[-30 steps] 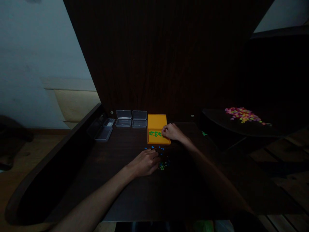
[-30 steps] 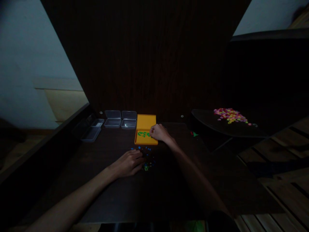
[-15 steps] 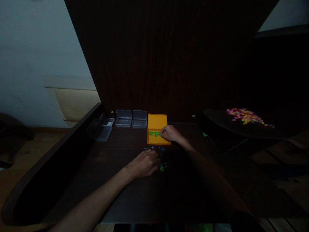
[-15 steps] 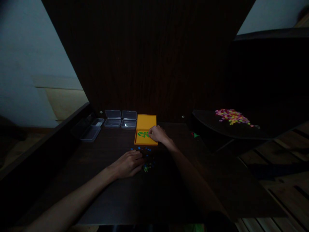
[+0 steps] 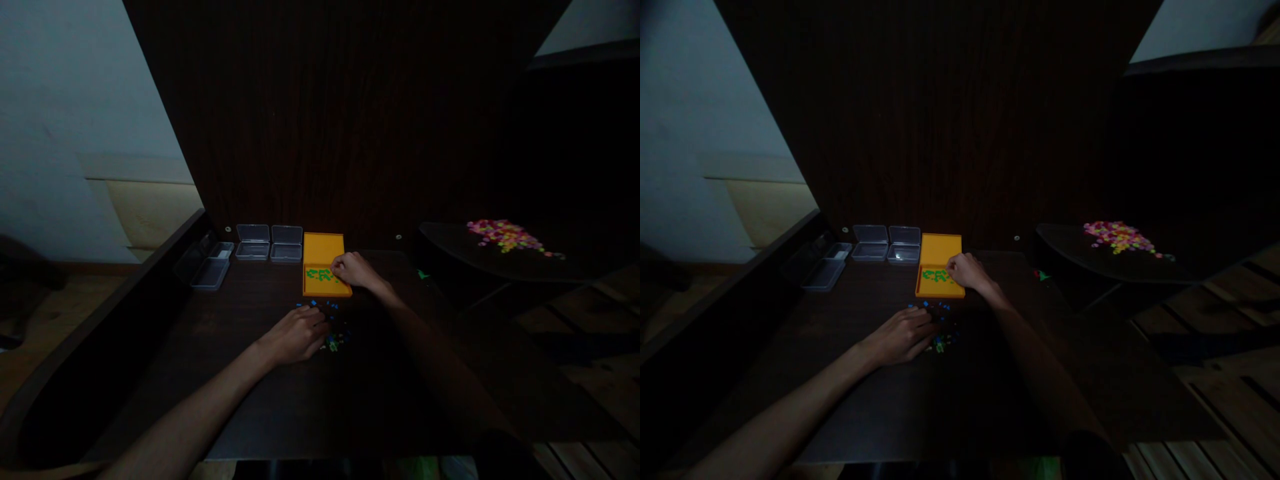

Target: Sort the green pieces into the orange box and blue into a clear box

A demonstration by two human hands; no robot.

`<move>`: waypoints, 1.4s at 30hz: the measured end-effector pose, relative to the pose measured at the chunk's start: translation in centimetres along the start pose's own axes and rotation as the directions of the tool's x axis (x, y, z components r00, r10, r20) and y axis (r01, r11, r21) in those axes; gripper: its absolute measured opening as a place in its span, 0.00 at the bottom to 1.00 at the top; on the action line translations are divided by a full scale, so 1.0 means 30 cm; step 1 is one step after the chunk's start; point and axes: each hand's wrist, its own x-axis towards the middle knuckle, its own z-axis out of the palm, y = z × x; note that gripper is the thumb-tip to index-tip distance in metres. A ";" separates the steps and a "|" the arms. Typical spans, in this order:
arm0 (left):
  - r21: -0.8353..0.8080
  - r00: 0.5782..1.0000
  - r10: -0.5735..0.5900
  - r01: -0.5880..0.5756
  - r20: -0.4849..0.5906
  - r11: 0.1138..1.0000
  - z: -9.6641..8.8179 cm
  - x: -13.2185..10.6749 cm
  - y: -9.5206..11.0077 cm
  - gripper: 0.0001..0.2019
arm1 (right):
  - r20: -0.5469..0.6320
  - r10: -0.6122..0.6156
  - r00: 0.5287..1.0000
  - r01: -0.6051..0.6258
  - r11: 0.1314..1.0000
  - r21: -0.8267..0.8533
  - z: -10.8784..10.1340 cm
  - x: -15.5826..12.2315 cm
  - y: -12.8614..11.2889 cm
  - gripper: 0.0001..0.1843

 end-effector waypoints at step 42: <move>-0.348 0.994 -0.103 0.109 0.037 0.931 -0.057 -0.014 -0.064 0.07 | 0.213 -0.277 0.937 0.272 0.961 0.051 0.040 -0.333 -0.083 0.08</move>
